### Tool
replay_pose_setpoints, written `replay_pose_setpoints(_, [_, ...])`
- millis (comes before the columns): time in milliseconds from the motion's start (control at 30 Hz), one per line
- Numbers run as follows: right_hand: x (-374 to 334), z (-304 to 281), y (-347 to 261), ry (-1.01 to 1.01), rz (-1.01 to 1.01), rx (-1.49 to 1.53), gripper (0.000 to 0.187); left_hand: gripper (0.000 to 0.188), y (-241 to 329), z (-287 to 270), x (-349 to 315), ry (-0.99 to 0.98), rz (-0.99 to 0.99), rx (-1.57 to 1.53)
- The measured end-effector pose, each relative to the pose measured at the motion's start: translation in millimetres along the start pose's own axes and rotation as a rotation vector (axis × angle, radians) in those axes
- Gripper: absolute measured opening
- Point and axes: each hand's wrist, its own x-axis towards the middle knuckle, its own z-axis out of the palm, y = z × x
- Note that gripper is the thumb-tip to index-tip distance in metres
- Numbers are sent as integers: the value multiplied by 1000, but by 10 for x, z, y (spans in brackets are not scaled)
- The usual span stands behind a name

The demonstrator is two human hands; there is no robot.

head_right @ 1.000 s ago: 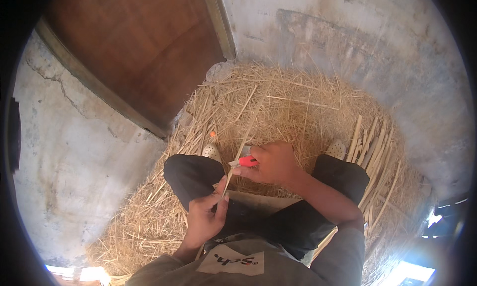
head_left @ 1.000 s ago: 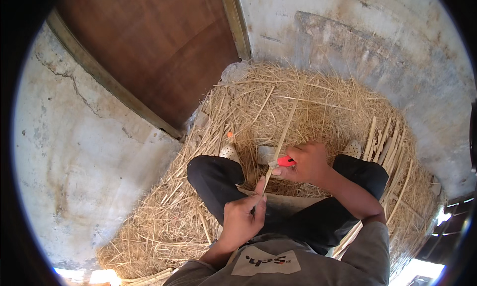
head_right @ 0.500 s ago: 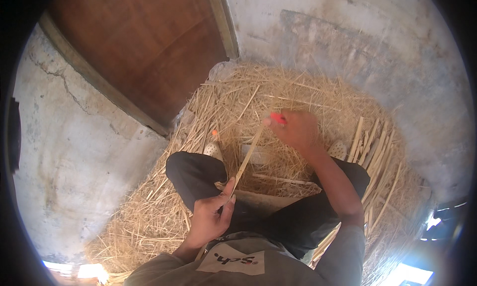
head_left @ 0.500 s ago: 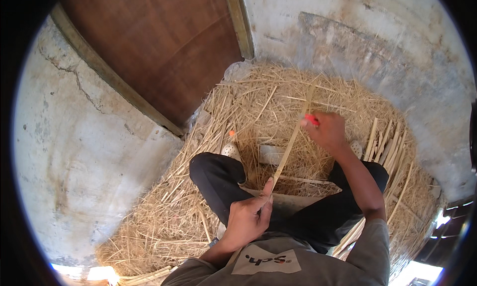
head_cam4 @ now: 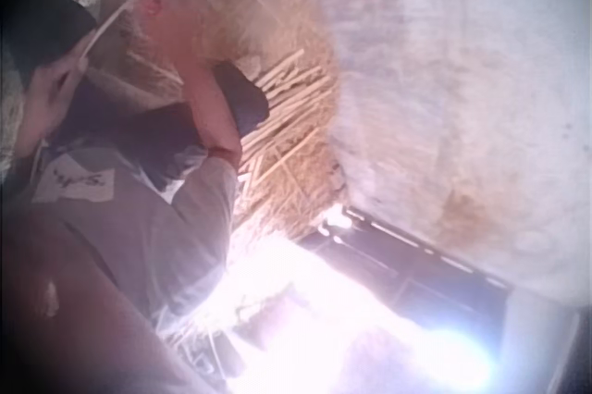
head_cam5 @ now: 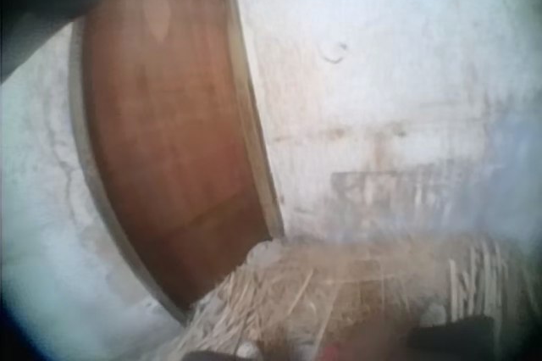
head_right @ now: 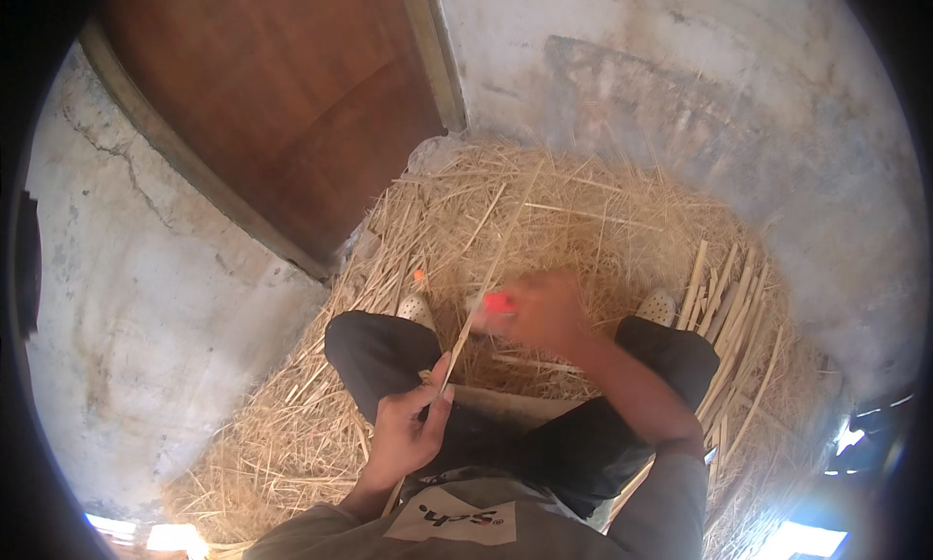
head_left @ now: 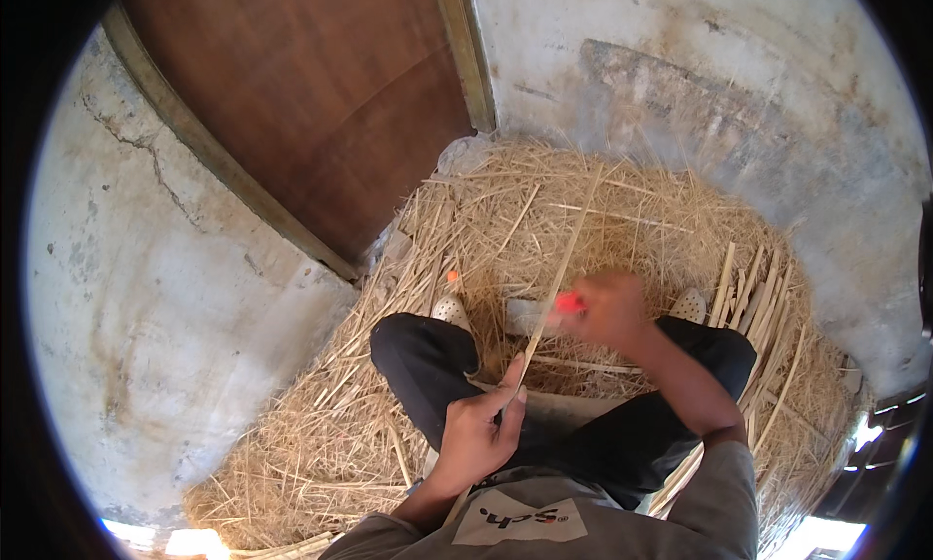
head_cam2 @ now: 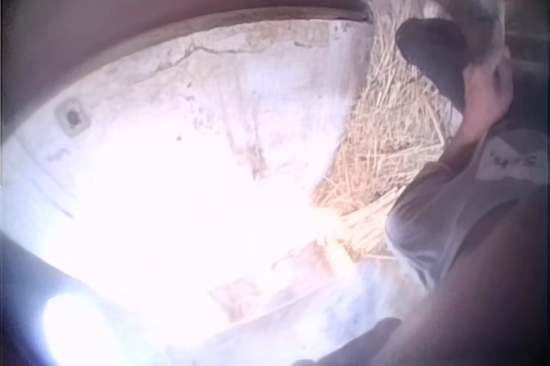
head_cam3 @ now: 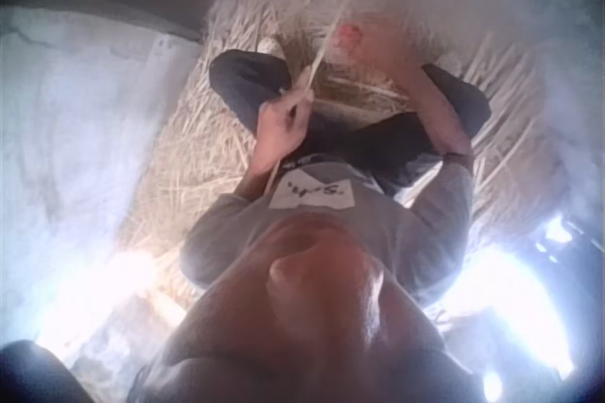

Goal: The person sits on a bed of straw and uses a red utility knife to scrape and smooth thin bamboo strips. They then switch to a metal file to further refine the surface of the strips, working on them one by one.

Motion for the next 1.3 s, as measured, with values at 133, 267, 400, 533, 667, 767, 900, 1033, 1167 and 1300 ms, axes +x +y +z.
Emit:
replay_pose_setpoints(133, [165,-131,443,-15,252,-43,62,23,97,-3,2,-16,-18,-29])
replay_pose_setpoints(267, [30,-94,27,-11,29,33,63,20,10,28,2,2,-39,-63])
replay_pose_setpoints(400, [150,-195,372,-32,119,-1,63,22,59,45,34,33,62,-79])
replay_pose_setpoints(533, [99,-127,133,-47,131,-16,63,30,-57,56,22,52,93,-90])
replay_pose_setpoints(667, [174,-128,330,12,12,-109,64,32,-73,85,-18,109,190,-104])
replay_pose_setpoints(767, [65,-140,536,-11,174,-167,64,20,46,40,-44,-12,18,-103])
replay_pose_setpoints(900, [73,-200,256,-40,-1,-184,64,30,98,18,-29,-15,-34,-79])
replay_pose_setpoints(1033, [281,-277,912,-50,453,-315,54,33,66,-9,-129,-109,-39,-124])
replay_pose_setpoints(1167, [460,-560,1467,-30,778,-307,60,35,-147,188,-149,-47,114,-393])
replay_pose_setpoints(1300, [308,-442,849,-79,560,-71,57,37,-93,58,-55,-88,-241,-763])
